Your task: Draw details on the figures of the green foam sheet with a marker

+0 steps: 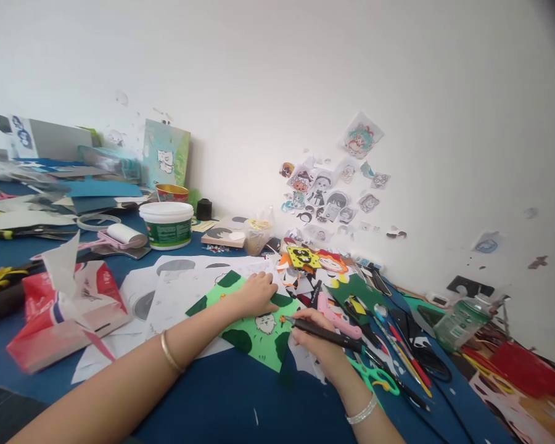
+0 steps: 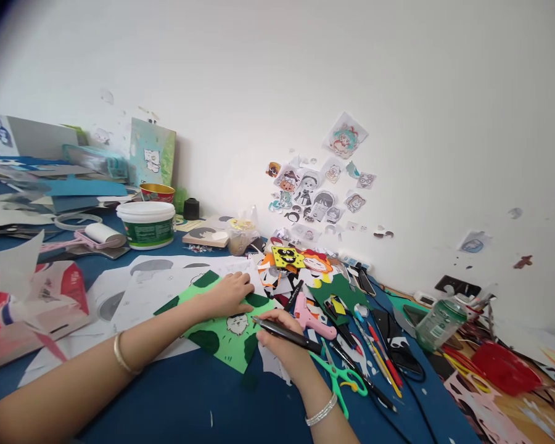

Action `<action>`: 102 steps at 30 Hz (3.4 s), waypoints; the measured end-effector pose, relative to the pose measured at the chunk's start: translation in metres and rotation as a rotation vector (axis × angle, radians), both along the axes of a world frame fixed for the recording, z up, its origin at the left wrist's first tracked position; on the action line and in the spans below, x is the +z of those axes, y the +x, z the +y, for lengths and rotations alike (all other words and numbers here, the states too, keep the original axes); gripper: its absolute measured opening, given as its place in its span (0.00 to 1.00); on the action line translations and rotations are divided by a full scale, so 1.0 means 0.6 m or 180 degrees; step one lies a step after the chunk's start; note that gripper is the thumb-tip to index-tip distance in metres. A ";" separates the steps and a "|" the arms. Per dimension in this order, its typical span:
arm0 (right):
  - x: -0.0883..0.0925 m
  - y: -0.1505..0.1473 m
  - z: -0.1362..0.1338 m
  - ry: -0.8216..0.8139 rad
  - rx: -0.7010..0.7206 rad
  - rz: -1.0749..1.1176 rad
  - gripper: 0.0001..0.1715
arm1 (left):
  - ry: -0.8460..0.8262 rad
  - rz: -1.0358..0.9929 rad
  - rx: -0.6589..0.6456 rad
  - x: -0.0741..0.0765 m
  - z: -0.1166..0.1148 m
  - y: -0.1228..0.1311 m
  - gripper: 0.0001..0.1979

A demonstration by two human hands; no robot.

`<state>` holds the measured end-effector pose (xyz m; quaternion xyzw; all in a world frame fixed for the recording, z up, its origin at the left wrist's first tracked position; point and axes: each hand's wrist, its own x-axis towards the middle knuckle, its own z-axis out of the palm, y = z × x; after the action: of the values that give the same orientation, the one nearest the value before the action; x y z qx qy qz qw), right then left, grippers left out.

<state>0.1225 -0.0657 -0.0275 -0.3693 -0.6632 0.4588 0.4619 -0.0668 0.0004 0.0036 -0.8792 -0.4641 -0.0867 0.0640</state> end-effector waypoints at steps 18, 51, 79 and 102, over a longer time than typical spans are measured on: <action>-0.015 -0.023 -0.011 0.0444 -0.0275 -0.1138 0.14 | -0.0473 -0.0242 -0.0376 -0.014 -0.007 -0.011 0.36; 0.009 0.005 0.005 0.0615 -0.0981 0.0437 0.19 | -0.1881 -0.0605 -0.1548 0.021 -0.048 -0.020 0.04; 0.028 0.056 0.034 -0.0400 -0.1861 0.2916 0.14 | 0.0160 -0.6275 -0.0328 0.108 0.016 -0.235 0.23; 0.027 0.035 0.018 0.0123 -0.1803 0.1911 0.15 | -0.1817 -0.0133 0.0756 0.060 -0.006 -0.175 0.09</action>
<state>0.1436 -0.0548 -0.0115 -0.3783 -0.3796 0.3883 0.7497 -0.1717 -0.0034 0.0393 -0.7993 -0.5704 0.0372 -0.1853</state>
